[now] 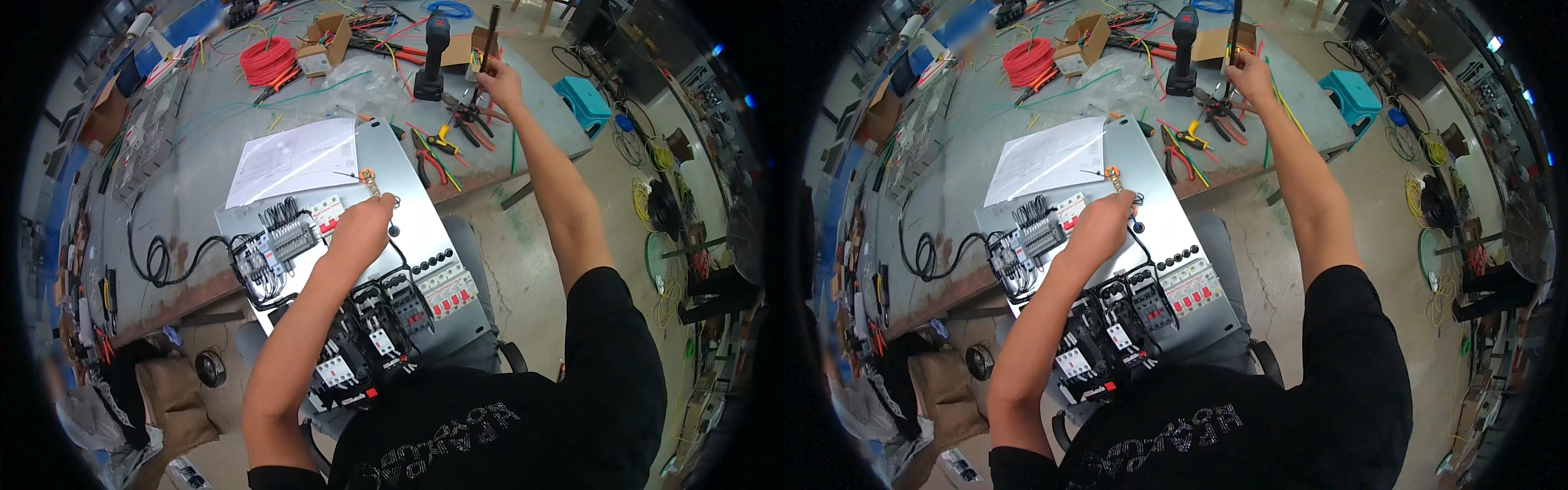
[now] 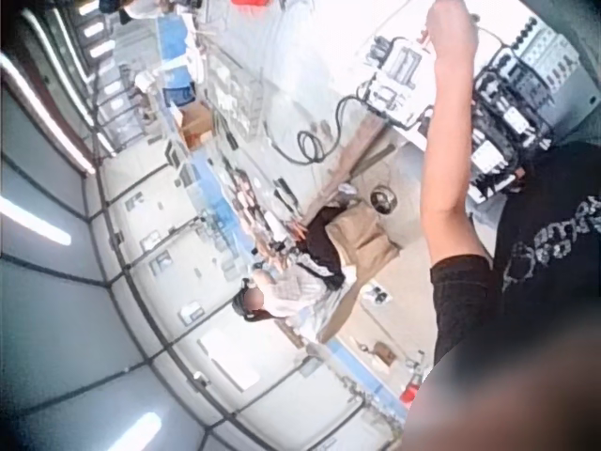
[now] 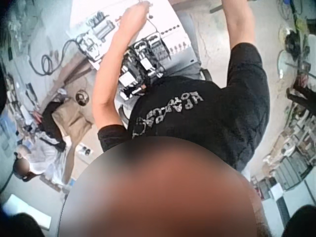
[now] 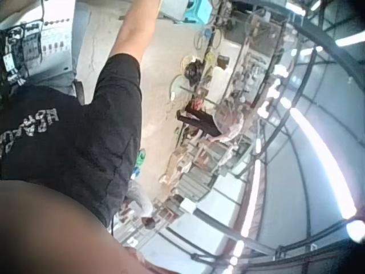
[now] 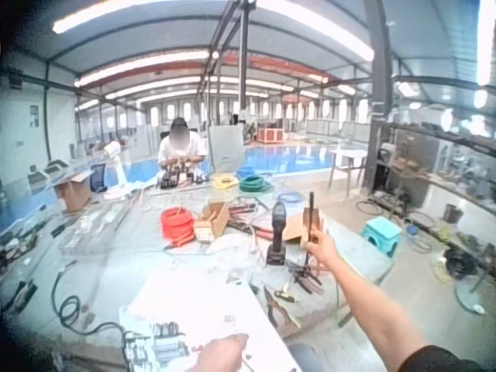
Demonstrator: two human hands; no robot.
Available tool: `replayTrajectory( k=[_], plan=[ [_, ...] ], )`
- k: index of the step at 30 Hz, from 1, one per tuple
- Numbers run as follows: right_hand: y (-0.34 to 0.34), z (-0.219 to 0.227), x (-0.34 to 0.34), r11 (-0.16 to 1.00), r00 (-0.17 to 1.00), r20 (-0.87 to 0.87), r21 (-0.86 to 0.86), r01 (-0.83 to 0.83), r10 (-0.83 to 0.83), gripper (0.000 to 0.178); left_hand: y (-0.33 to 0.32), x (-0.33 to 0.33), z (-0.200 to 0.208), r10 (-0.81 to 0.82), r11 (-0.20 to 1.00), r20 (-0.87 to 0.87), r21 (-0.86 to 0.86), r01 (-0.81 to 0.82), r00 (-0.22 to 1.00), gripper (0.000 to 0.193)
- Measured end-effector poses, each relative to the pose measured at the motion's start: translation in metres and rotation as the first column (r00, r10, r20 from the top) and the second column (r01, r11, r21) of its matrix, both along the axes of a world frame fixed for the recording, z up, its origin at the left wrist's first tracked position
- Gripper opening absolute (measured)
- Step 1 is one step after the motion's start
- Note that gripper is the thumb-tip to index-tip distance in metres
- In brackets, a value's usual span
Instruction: The person assembles an electrical control panel by connecting wires to terminal blocks and tightening screws with a screwdriver and a cordless drill. They strip wire ends, insert them into terminals, and secure connections while working at a bench in a workshop.
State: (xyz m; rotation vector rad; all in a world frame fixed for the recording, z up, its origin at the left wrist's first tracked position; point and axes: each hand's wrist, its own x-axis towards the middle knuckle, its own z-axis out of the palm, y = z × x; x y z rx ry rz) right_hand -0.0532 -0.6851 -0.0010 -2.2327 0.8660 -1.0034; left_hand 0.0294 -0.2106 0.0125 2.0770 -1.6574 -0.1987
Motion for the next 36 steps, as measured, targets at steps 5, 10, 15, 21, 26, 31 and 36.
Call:
replayTrajectory(
  k=[5,10,15,21,26,31,36],
  plan=[
    [0.034,0.004,0.001,0.994,0.981,0.166,-0.057,-0.091,0.1,0.025,0.015,0.011,0.025,0.123,0.981,-0.235,-0.118,-0.154,0.964,0.033],
    [0.062,0.015,0.005,0.985,0.99,0.14,-0.17,0.006,0.018,0.025,0.036,0.006,0.039,0.216,0.975,-0.226,0.003,-0.221,0.95,0.026],
    [0.051,0.025,0.013,0.972,0.967,0.251,-0.234,0.014,0.046,0.022,0.031,-0.013,0.007,0.039,0.999,-0.076,0.032,-0.037,0.996,0.021],
    [0.071,0.065,-0.005,0.934,0.988,0.112,-0.352,-0.063,0.108,0.015,0.029,-0.014,-0.023,0.02,0.992,-0.169,0.126,0.001,0.985,0.027],
    [0.104,0.129,-0.048,0.936,0.973,-0.081,-0.269,-0.229,0.215,0.023,0.031,-0.016,-0.02,0.028,0.983,-0.171,0.181,0.004,0.985,0.031],
    [0.19,0.181,-0.095,0.824,0.821,-0.107,-0.03,-0.566,0.56,0.058,0.035,-0.006,-0.005,0.089,0.992,-0.192,0.109,-0.069,0.977,0.026],
    [0.259,0.181,-0.114,0.516,0.683,0.115,0.568,-0.641,0.722,0.087,0.036,-0.015,0.048,0.009,0.999,-0.585,0.044,0.02,0.811,0.034]
  ],
)
